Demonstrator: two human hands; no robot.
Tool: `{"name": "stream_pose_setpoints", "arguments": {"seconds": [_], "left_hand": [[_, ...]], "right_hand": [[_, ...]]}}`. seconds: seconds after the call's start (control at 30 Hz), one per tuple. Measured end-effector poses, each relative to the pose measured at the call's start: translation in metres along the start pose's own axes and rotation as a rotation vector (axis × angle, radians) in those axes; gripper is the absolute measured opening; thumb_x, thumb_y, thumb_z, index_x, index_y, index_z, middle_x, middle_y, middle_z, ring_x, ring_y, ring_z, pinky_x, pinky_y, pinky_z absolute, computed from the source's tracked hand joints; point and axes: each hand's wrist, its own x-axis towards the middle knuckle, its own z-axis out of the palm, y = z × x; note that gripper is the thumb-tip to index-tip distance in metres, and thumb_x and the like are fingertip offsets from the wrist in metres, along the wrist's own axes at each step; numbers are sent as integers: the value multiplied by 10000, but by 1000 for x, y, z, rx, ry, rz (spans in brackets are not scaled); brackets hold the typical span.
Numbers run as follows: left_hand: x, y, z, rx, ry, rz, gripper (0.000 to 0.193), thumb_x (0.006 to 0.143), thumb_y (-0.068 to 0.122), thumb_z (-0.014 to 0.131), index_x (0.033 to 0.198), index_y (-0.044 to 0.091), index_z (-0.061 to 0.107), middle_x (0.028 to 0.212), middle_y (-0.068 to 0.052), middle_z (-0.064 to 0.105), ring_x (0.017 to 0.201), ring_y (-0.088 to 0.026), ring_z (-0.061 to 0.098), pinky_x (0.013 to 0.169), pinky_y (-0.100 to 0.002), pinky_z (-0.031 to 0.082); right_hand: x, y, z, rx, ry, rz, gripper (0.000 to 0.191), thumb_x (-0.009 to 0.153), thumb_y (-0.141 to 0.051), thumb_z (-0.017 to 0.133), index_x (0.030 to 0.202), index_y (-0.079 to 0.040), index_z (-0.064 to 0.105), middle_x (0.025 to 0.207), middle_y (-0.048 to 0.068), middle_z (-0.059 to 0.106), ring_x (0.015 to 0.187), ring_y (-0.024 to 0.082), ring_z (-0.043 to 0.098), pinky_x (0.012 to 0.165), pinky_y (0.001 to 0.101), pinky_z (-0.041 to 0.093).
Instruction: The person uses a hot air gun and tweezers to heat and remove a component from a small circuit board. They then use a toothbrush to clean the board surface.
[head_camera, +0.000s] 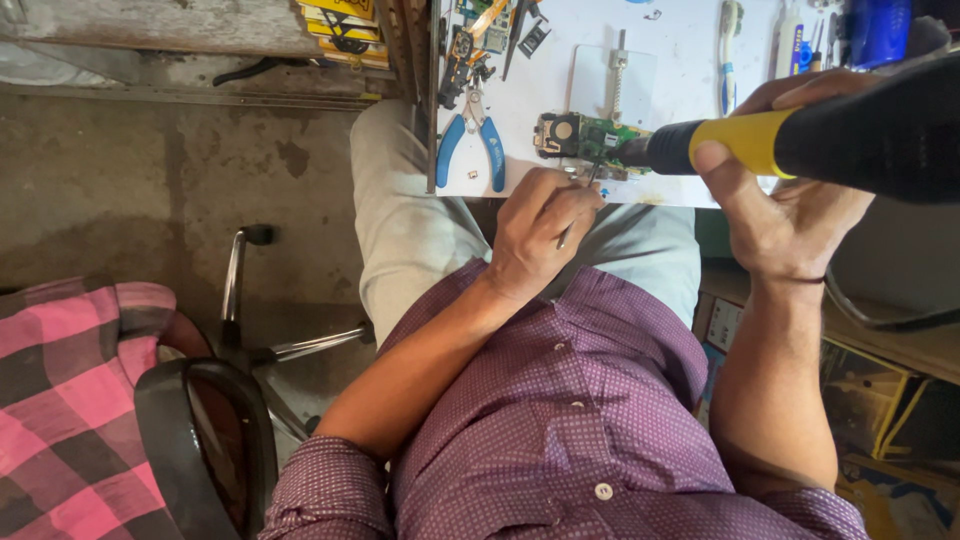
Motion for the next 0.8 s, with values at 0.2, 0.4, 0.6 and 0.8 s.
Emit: {"name": "stream_pose_setpoints", "arguments": {"seconds": [0.2,0.4,0.6,0.8], "left_hand": [[0,-1,0,1,6,8,227,877,-49,797,1001,70,648,952,-61,582,884,-245,654,765,-374,553],[-1,-2,0,0,-7,2,227,870,-49,783,1010,71,651,958,-60,584,893,-246,657,771,-374,559],[-1,-1,1,10,1,2,225,878,-48,798,1000,75,654,939,-54,572,873,-241,650,758,-374,550],[-1,-2,0,-1,2,12,233,876,-52,790,1009,75,647,957,-59,578,890,-243,656,768,-372,557]], "right_hand": [[0,1,0,-14,-6,-10,458,989,-59,831,1266,-21,469,1076,105,559,948,187,617,864,291,505],[-1,1,0,-9,-1,5,458,990,-64,832,1260,-22,464,1066,104,566,941,182,607,871,284,495],[-1,1,1,8,6,15,457,983,-59,827,1262,-21,467,1055,101,567,928,178,606,861,283,495],[-1,1,2,35,5,23,464,988,-48,828,1272,-20,461,1081,103,565,944,178,601,877,282,496]]}}
